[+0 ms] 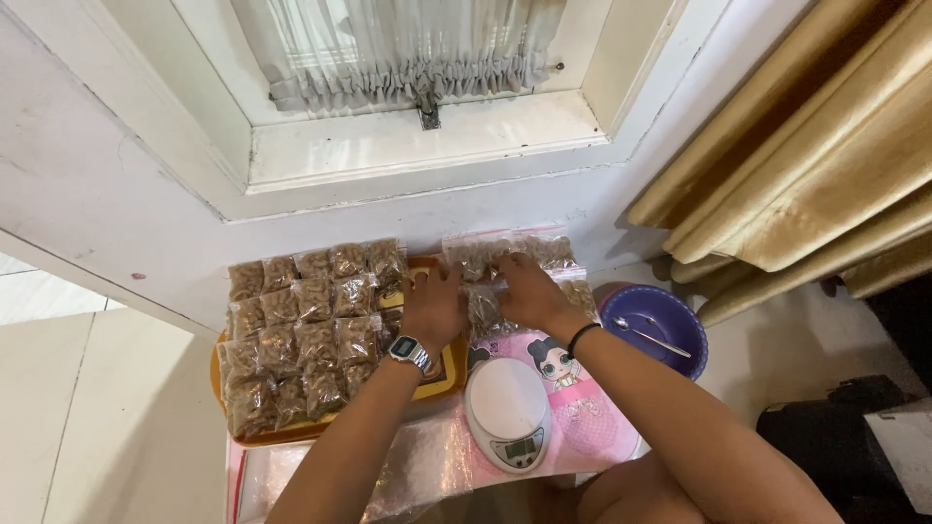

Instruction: Weighing and portioning small snacks into plastic bags using a digital scale and organizing them in a tray.

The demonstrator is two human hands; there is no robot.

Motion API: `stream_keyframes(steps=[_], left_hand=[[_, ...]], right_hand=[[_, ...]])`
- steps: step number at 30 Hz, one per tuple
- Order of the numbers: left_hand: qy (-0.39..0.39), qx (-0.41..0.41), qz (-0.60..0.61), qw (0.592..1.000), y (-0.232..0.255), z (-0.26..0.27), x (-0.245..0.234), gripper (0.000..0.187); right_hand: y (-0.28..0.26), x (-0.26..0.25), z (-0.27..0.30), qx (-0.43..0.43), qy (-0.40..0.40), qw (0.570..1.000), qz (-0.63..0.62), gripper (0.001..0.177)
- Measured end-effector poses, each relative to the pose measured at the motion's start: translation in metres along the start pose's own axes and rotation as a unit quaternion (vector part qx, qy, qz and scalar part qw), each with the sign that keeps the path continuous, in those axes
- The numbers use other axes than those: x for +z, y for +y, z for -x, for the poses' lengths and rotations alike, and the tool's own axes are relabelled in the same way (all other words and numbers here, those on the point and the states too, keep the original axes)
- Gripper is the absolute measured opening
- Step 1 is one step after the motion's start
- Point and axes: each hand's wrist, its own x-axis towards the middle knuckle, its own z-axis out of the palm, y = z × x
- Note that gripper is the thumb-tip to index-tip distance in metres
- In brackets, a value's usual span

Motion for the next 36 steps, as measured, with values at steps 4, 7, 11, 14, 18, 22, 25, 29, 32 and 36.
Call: stream_keyframes(steps=[4,7,11,14,18,22,25,29,32,36], left_hand=[[0.0,-0.009,0.025,1.0,0.003,-0.004,0.004,0.04],[0.0,-0.013,0.05,0.999,0.005,-0.006,0.007,0.043],[0.003,-0.02,0.053,0.998,0.005,-0.005,0.006,0.047],[0.0,-0.016,0.055,0.998,0.007,0.0,-0.002,0.048],[-0.001,-0.011,0.063,0.998,0.008,0.003,-0.006,0.051],[0.001,-0.016,0.056,0.998,0.01,0.005,-0.01,0.05],[0.005,-0.009,0.053,0.999,0.006,0.001,0.0,0.051],[0.004,-0.009,0.053,0.999,0.009,0.004,-0.006,0.051],[0.0,-0.005,0.064,0.998,0.011,0.01,-0.014,0.051],[-0.02,0.011,0.057,0.998,0.005,0.016,-0.021,0.046]], right_hand=[[-0.009,-0.007,0.004,-0.005,-0.006,1.0,0.005,0.059],[-0.015,-0.014,0.008,-0.019,-0.012,1.0,-0.007,0.062],[-0.016,-0.015,0.008,-0.017,-0.036,0.999,0.012,0.063],[-0.022,-0.02,0.011,0.005,-0.058,0.998,0.014,0.064],[-0.054,-0.039,0.027,0.035,-0.053,0.996,0.066,0.065],[-0.04,-0.03,0.016,0.03,-0.08,0.995,0.053,0.07],[-0.043,-0.03,0.018,0.041,-0.056,0.994,0.087,0.067],[-0.054,-0.038,0.025,0.043,-0.072,0.99,0.117,0.066],[-0.056,-0.038,0.028,0.04,-0.066,0.99,0.117,0.067],[-0.057,-0.04,0.03,-0.009,-0.052,0.984,0.167,0.054]])
